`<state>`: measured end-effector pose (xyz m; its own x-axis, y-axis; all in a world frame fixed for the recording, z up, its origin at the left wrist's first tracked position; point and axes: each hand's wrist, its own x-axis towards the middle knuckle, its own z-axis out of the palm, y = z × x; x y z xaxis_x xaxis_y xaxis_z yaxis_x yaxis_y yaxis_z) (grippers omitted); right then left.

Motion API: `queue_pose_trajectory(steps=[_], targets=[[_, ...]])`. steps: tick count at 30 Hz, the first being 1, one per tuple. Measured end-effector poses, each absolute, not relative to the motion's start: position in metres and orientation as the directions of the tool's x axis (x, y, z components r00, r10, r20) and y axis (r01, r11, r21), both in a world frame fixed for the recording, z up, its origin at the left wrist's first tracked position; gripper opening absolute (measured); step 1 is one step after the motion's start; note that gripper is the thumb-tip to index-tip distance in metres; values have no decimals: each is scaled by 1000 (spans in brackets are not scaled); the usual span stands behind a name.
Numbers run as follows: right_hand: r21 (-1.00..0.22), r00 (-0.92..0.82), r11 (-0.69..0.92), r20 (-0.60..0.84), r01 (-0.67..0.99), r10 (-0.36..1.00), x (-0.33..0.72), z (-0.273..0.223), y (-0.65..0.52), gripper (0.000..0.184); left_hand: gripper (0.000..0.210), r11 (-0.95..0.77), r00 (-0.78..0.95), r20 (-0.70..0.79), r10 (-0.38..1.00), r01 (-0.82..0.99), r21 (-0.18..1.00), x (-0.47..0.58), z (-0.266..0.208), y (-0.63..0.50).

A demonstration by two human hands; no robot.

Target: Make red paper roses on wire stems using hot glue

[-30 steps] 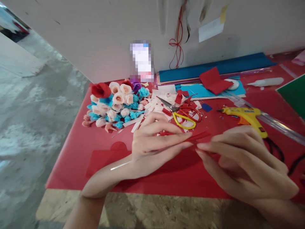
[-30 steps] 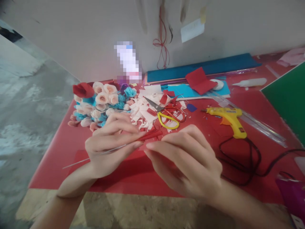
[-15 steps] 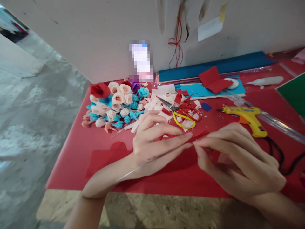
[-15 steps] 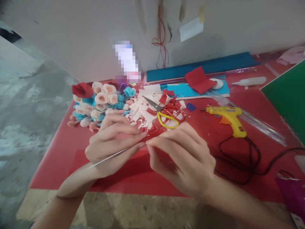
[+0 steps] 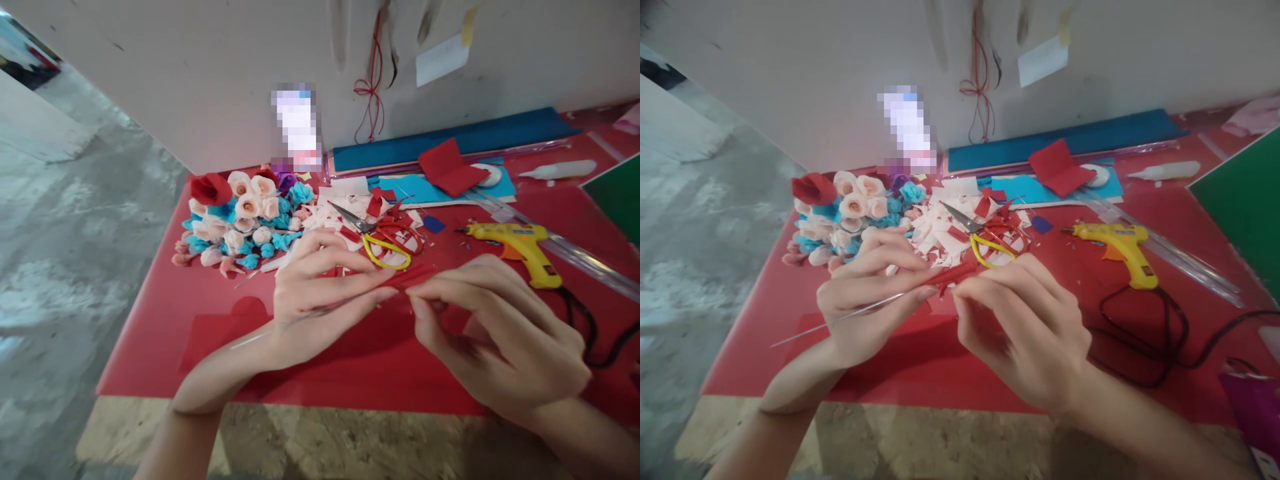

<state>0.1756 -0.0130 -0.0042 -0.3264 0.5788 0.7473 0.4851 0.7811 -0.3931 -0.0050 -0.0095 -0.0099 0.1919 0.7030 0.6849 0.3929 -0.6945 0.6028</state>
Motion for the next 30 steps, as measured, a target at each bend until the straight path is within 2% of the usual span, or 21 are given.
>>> queue_pose_trajectory(steps=[5, 7, 10, 12, 14, 18, 21, 22, 24, 26, 27, 30], targets=[[-410, -397, 695, 603, 590, 692, 174, -19, -4, 7, 29, -659, 99, 679, 727, 379, 650, -9, -12, -2], [-507, -419, 659, 514, 556, 749, 175, -26, 4, 10, 28, -618, 47, 652, 757, 376, 690, -12, -14, 2], [-717, -463, 529, 317, 455, 828, 177, -30, 15, 18, 25, -581, 9, 617, 787, 347, 736, -15, -16, 6], [-784, -477, 446, 221, 432, 850, 178, -31, 19, 20, 21, -560, 3, 591, 807, 321, 763, -16, -17, 7], [-766, -465, 455, 233, 453, 854, 179, -33, 20, 18, 18, -539, 3, 562, 827, 285, 792, -16, -17, 8], [-630, -423, 512, 303, 584, 854, 180, -40, 22, 11, 18, -531, -4, 542, 840, 196, 824, -16, -18, 11], [-569, -374, 471, 287, 674, 882, 181, -45, 27, 38, 18, -524, -16, 533, 846, 161, 836, -16, -19, 13], [-558, -375, 462, 271, 690, 887, 181, -47, 28, 35, 18, -518, -17, 527, 850, 161, 840, -16, -19, 13], [-557, -413, 466, 228, 687, 882, 181, -48, 30, 11, 18, -510, -12, 518, 855, 166, 844, -15, -19, 13], [-572, -459, 479, 192, 665, 867, 181, -47, 31, 32, 18, -497, 3, 503, 864, 156, 853, -15, -20, 13], [-582, -469, 480, 183, 657, 864, 181, -47, 30, 34, 17, -488, 12, 491, 871, 140, 862, -15, -20, 12], [-608, -440, 463, 200, 645, 875, 182, -43, 27, 9, 12, -434, 38, 433, 901, 54, 899, -14, -20, 11]])
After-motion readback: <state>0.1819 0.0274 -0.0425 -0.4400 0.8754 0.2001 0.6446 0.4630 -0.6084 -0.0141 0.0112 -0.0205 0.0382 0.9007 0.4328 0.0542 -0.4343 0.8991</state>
